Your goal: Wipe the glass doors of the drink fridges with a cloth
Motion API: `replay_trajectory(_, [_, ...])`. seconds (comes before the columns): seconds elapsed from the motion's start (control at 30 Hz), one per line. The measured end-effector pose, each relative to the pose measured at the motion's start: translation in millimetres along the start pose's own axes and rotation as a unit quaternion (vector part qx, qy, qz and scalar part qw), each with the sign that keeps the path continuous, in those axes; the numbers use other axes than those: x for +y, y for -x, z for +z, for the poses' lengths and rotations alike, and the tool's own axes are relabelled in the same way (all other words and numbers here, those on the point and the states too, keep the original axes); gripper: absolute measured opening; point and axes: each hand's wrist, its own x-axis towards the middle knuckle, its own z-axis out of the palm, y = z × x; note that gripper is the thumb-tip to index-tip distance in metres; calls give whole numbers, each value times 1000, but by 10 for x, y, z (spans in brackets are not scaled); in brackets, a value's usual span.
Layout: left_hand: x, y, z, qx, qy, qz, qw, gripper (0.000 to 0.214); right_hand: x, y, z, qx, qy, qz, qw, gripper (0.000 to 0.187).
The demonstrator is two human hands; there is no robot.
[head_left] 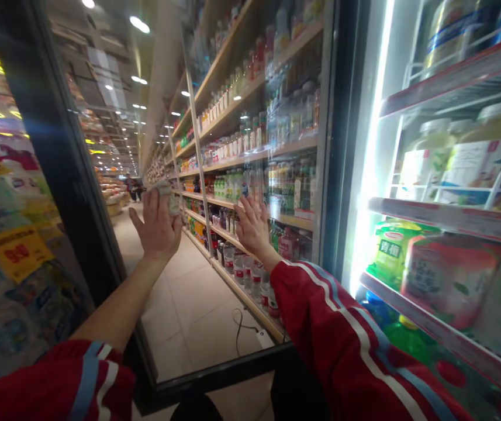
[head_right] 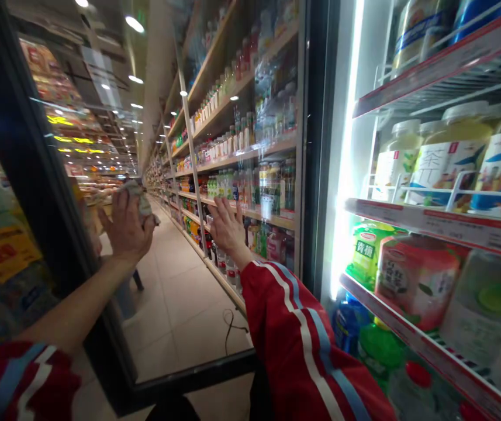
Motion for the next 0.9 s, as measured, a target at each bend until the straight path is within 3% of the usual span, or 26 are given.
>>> replay_trajectory(0.3, [575,-29,276,-89,61,101,989,49,-247,78,15,39,-29,69,996,45])
replay_trajectory(0.4, [654,-82,322,-106,65,124,984,51,-406,-60,-12,41,-46,43,997,44])
replay_trajectory(0.5, [550,-83,269,-115,67,148,980,58,-550,-229,-5,16,-40,-9,999,44])
replay_trajectory(0.67, [174,-60,35,-131,88,181,971,71,-693,-336,68,-6,-8,-1,1000,45])
replay_trajectory(0.8, [72,-293,-57,-48,78,101,991,62,-673,-410,59,13,7,-22,1000,42])
replay_trajectory(0.9, [148,-549,-13,-9,71,60,996,58,-442,-511,-50,16,37,-36,999,40])
